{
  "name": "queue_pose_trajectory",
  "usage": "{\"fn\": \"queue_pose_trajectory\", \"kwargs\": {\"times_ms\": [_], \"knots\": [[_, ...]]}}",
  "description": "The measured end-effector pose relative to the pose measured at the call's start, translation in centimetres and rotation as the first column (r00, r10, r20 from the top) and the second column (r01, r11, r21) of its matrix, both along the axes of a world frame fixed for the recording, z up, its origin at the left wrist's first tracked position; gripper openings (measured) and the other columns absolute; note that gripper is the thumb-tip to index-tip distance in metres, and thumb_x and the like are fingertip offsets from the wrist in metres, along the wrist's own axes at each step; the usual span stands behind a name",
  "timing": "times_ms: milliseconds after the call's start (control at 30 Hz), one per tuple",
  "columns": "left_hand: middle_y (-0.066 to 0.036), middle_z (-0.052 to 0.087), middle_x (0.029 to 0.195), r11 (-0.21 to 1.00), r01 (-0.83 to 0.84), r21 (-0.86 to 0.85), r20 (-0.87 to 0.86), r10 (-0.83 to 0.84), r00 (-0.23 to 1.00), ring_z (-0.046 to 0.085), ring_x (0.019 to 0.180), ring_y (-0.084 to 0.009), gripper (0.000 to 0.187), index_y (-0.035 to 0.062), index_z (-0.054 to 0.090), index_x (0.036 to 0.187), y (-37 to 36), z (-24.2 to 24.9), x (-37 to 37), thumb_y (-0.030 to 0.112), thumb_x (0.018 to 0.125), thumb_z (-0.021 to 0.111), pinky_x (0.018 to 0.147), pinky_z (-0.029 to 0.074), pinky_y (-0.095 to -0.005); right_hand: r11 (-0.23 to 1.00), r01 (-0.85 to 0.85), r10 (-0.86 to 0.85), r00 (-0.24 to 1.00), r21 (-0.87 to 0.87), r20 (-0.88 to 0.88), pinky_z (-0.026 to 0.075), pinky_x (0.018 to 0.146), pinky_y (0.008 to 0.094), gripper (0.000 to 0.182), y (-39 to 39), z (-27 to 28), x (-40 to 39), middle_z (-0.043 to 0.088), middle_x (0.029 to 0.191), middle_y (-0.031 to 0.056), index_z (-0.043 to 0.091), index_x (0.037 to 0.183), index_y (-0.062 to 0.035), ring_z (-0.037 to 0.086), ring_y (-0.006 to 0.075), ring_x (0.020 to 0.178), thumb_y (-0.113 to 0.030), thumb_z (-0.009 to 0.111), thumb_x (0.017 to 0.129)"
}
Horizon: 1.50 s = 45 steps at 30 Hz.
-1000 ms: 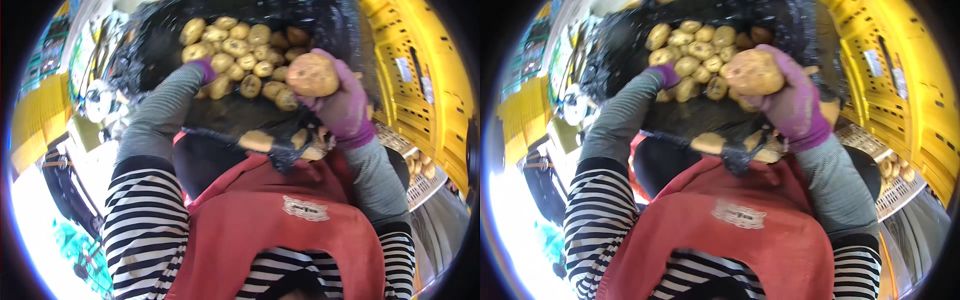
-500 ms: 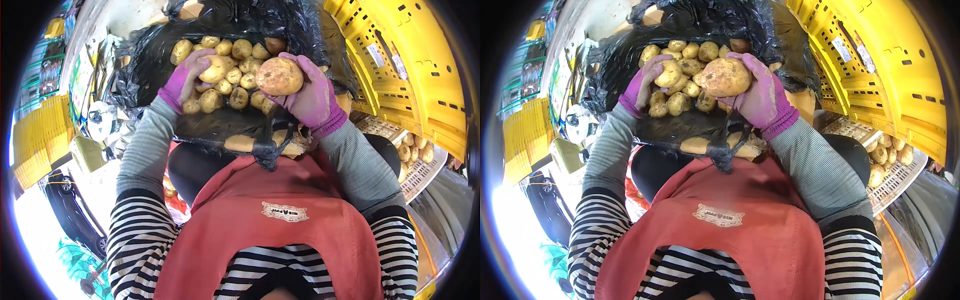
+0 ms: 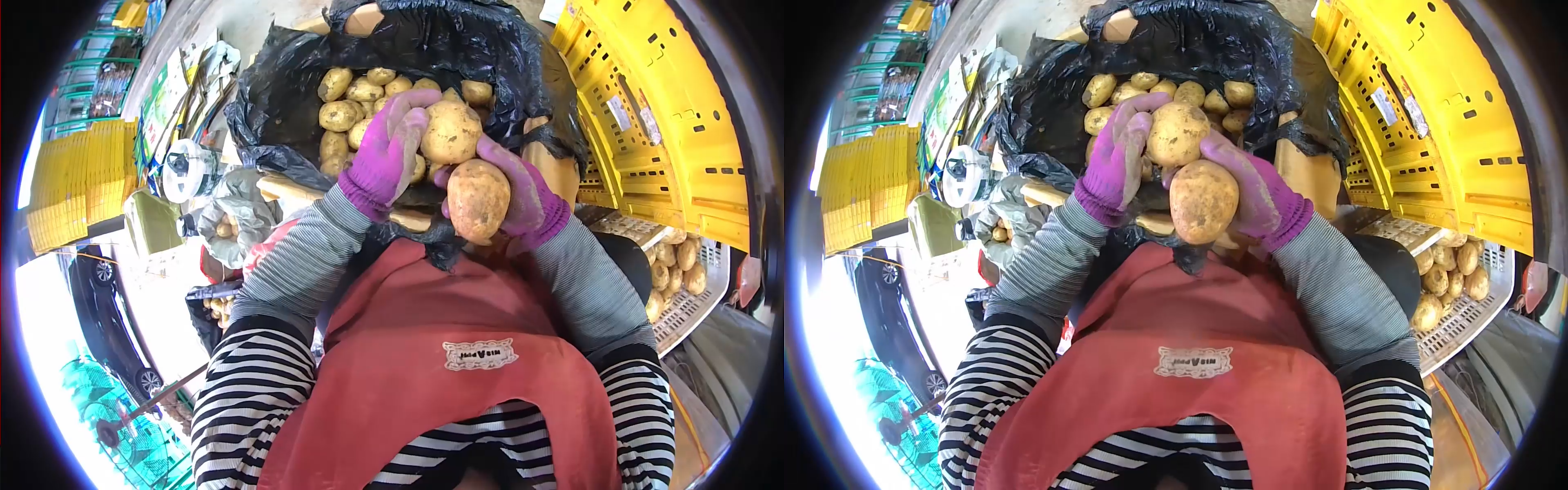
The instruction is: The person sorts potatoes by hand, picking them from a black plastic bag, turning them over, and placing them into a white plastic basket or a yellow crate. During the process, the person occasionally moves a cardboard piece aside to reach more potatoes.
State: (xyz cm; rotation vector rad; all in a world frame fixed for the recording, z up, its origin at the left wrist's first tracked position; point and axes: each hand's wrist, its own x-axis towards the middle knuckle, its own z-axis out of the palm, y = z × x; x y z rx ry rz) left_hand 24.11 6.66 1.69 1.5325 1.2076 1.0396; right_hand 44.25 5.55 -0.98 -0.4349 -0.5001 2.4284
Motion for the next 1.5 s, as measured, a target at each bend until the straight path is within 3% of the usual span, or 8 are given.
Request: {"fn": "queue_pose_trajectory", "kwargs": {"times_ms": [167,300,567,767,967,1067,1267,1500], "knots": [[-0.016,0.054,0.125,0.988,0.003,-0.156,0.319,0.048,0.947,0.054,0.116,-0.0254,0.057,-0.0018,0.045,0.133,-1.2,-0.2,1.6,0.033,0.093,0.064,0.098,0.045,-0.0389,0.989,0.128,-0.132,0.99,0.074,0.055,0.051,0.097,0.0335,0.056,0.3,-0.2,-0.5,0.057,0.126,0.0165,0.029,0.148,-0.0022,0.062,0.0234,0.111,-0.033,0.042,0.102],[-0.02,0.055,0.12,0.882,0.053,0.468,-0.43,0.175,0.885,0.057,0.108,-0.0331,0.055,-0.002,0.05,0.127,0.0,-1.9,0.6,0.024,0.085,0.073,0.09,0.049,-0.0384,0.993,0.111,-0.115,0.986,0.04,0.12,0.049,0.1,0.0322,0.055,0.4,-0.4,-0.9,0.055,0.13,0.0143,0.031,0.146,-0.002,0.06,0.022,0.115,-0.032,0.044,0.102],[-0.016,0.061,0.089,0.949,-0.112,0.293,-0.278,0.197,0.94,0.061,0.088,-0.0281,0.027,0.0004,0.064,0.105,0.8,-1.2,0.5,0.023,0.098,0.05,0.082,0.05,-0.0345,0.993,-0.099,0.089,0.982,-0.058,-0.165,0.054,0.092,0.0341,0.055,0.3,-1.9,-0.3,0.06,0.122,0.0144,0.036,0.142,-0.0007,0.063,0.0223,0.11,-0.035,0.047,0.101],[-0.013,0.06,0.1,0.946,0.014,-0.325,0.05,0.003,0.999,0.063,0.086,-0.0221,0.033,0.0002,0.055,0.126,0.3,0.2,0.7,0.014,0.097,0.049,0.08,0.052,-0.0325,0.958,0.231,-0.267,0.936,0.171,0.231,0.053,0.094,0.0333,0.053,0.4,-0.4,-1.6,0.054,0.13,0.0151,0.033,0.144,-0.002,0.061,0.022,0.113,-0.03,0.048,0.102],[-0.009,0.058,0.106,0.998,0.022,0.052,-0.264,-0.007,0.965,0.06,0.078,-0.012,0.042,-0.0001,0.047,0.134,0.7,-1.6,-0.4,0.011,0.094,0.044,0.074,0.052,-0.0257,0.968,0.135,-0.187,0.95,0.211,0.249,0.048,0.099,0.0304,0.056,0.4,-0.8,-1.3,0.051,0.134,0.0157,0.028,0.148,-0.0025,0.056,0.0195,0.12,-0.025,0.05,0.102],[-0.01,0.057,0.109,0.931,0.055,-0.362,0.06,-0.036,0.998,0.059,0.08,-0.0115,0.041,0.0001,0.049,0.132,0.9,0.1,-0.4,0.008,0.092,0.045,0.074,0.052,-0.0257,0.983,0.144,-0.163,0.969,0.114,0.185,0.049,0.098,0.0311,0.057,0.8,-0.5,-1.1,0.051,0.134,0.0151,0.027,0.148,-0.0023,0.057,0.0194,0.118,-0.024,0.051,0.101],[-0.014,0.055,0.121,0.953,0.138,-0.269,0.072,-0.123,0.99,0.061,0.1,-0.0165,0.043,-0.0024,0.047,0.135,1.2,-0.7,-1.3,0.012,0.095,0.045,0.089,0.05,-0.0276,0.974,0.135,-0.181,0.946,0.182,0.27,0.05,0.096,0.0306,0.055,0.7,-0.4,-1.2,0.053,0.131,0.0121,0.029,0.147,-0.0014,0.058,0.019,0.116,-0.022,0.051,0.101],[-0.015,0.045,0.138,0.994,0.074,0.078,-0.216,-0.055,0.975,0.045,0.127,-0.0206,0.054,-0.0024,0.042,0.139,0.4,-3.4,1.3,0.019,0.094,0.063,0.103,0.041,-0.0289,0.543,-0.246,-0.676,0.439,0.803,0.591,0.053,0.089,0.0381,0.071,0.1,-1.8,-1.6,0.058,0.122,0.0285,0.03,0.148,-0.0077,0.064,0.037,0.106,-0.023,0.065,0.089]]}}
